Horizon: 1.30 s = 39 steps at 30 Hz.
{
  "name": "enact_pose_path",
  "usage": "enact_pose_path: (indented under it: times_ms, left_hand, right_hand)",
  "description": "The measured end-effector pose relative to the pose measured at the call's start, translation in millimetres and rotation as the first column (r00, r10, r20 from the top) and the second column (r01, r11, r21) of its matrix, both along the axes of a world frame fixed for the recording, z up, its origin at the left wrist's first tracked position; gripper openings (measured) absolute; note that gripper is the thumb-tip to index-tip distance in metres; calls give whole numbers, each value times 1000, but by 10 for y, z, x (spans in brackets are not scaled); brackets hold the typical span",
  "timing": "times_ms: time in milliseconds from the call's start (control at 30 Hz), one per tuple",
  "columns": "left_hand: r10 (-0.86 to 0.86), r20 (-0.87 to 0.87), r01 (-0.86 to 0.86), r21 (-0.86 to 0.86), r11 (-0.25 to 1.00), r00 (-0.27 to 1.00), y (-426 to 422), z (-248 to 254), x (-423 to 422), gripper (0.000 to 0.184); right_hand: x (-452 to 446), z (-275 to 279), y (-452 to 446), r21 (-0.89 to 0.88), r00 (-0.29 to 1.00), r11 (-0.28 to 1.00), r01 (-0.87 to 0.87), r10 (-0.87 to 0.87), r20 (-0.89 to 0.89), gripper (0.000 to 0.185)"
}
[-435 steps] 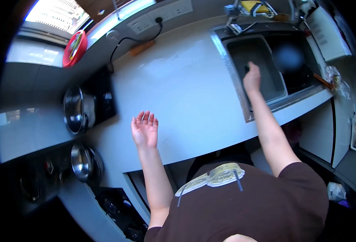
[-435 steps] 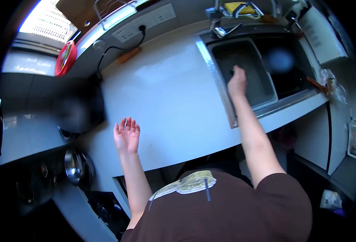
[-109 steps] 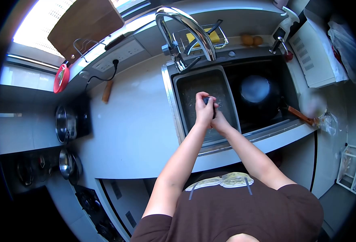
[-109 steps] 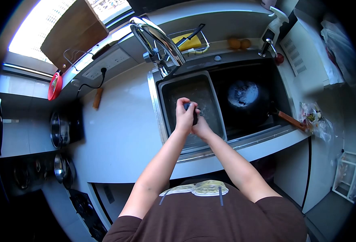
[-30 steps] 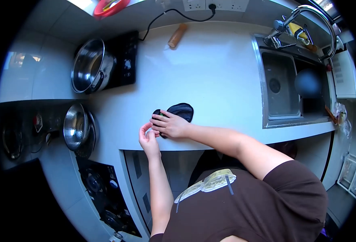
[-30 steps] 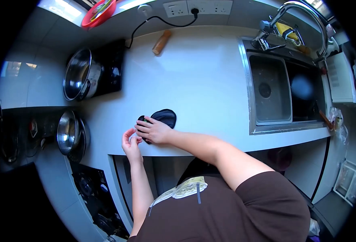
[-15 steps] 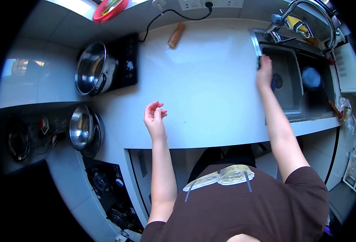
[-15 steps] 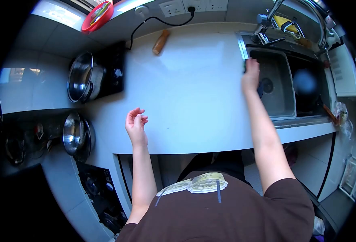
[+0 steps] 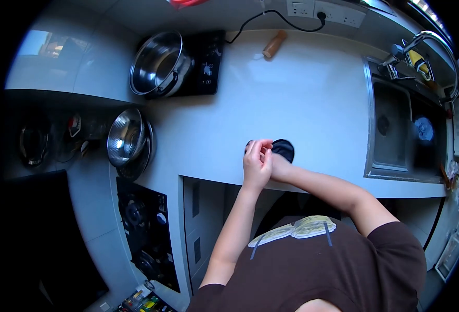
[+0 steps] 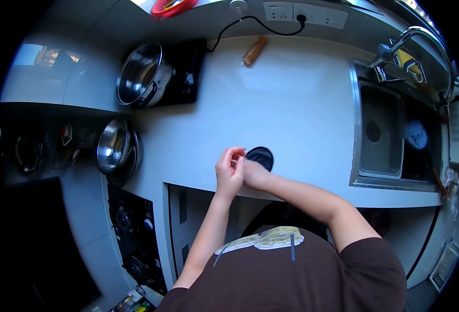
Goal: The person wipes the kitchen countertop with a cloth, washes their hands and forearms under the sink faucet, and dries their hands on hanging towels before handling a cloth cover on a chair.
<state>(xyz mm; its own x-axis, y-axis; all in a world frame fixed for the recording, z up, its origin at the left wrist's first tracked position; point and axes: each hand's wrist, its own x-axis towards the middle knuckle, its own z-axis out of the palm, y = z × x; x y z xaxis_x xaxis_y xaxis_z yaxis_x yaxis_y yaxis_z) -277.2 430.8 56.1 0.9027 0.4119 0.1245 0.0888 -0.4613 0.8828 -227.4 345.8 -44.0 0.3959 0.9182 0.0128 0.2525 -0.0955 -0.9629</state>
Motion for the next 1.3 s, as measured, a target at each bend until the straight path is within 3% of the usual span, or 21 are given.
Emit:
enact_pose_path:
  times_ms: [33, 67, 100, 167, 200, 267, 333, 400, 433, 533, 600, 667, 767, 833, 900, 933, 1000, 1067, 1167, 1267, 1300]
  left_hand:
    - [12, -6, -12, -29, 1000, 1000, -7, 64, -36, 18]
    - [14, -4, -14, -27, 1000, 1000, 11, 41, -80, 18]
    - [52, 27, -52, -1, 999, 998, 42, -12, -115, 19]
    - [115, 11, -116, 74, 991, 993, 104, -99, -175, 19]
    - [97, 0, -97, -77, 992, 995, 130, -42, -203, 19]
    - [97, -21, -99, -143, 985, 995, 153, 71, -190, 18]
    - [79, -50, -86, -165, 982, 996, 160, 107, -139, 18]
    - [67, -84, -82, -186, 979, 994, 140, 77, -63, 18]
    - [73, -61, -84, -196, 977, 995, 117, 42, -17, 17]
    - [14, -79, -31, -223, 974, 997, 62, -23, 120, 18]
    - [-64, -101, 38, -236, 971, 993, -37, -70, 259, 18]
    - [-87, -100, 60, -239, 969, 991, -141, -89, 412, 19]
    - [-151, -120, 123, -219, 968, 981, -295, -47, 634, 18]
    - [-166, -115, 136, -230, 964, 979, -379, -52, 724, 18]
    - [-184, -116, 153, -232, 960, 976, -425, -68, 800, 18]
    - [-174, -107, 146, -229, 962, 979, -450, -86, 831, 18]
    - [-175, -83, 148, -260, 954, 981, -498, -130, 861, 16]
    - [-160, -95, 130, -260, 957, 983, -523, -176, 878, 15]
    - [-109, -78, 83, -286, 955, 991, -525, -225, 903, 15]
    - [-26, -70, 4, -303, 953, 997, -463, -229, 885, 15]
    - [8, -78, -32, -319, 947, 997, -428, -226, 885, 15]
  right_hand:
    - [-87, 108, 100, 53, 985, 998, -35, 26, 169, 39]
    - [-112, 49, 258, 54, 985, 998, -36, 27, 170, 39]
    - [-115, -71, 440, 164, 937, 979, -120, 57, 345, 39]
    - [-33, -405, 759, 305, 747, 900, -312, 34, 664, 39]
    - [49, -471, 860, 330, 613, 848, -415, -7, 790, 39]
    - [316, -166, 1035, 122, 403, 934, -336, 26, 915, 42]
    - [620, -36, 1088, 156, 478, 981, -112, -85, 874, 38]
    - [1075, -51, 1001, 229, 461, 967, 113, -255, 850, 40]
    - [1321, 50, 867, 136, 448, 965, 225, -226, 865, 40]
    - [1966, 90, 311, 17, 378, 846, 532, -256, 890, 41]
    - [2303, 157, -135, -105, 405, 716, 691, -262, 876, 44]
    - [2573, 58, -605, -141, 395, 620, 772, -293, 871, 47]
    - [2824, -93, -1277, -44, 279, 516, 855, -388, 878, 52]
    - [2871, -121, -1674, 84, 136, 368, 926, -533, 835, 48]
    - [2965, -338, -2033, 326, -87, 230, 917, -682, 726, 47]
    - [2866, -156, -2077, 368, -124, 142, 919, -780, 613, 42]
    - [2774, -29, -2021, 408, -99, 154, 900, -839, 535, 32]
    - [2582, 164, -1612, 338, 103, 366, 867, -795, 598, 23]
    - [2391, 272, -720, 370, 366, 611, 700, -752, 548, 15]
    - [2266, 142, 148, 301, 595, 827, 475, -554, 582, 24]
    - [2227, 287, 378, 127, 864, 873, 470, -485, 135, 34]
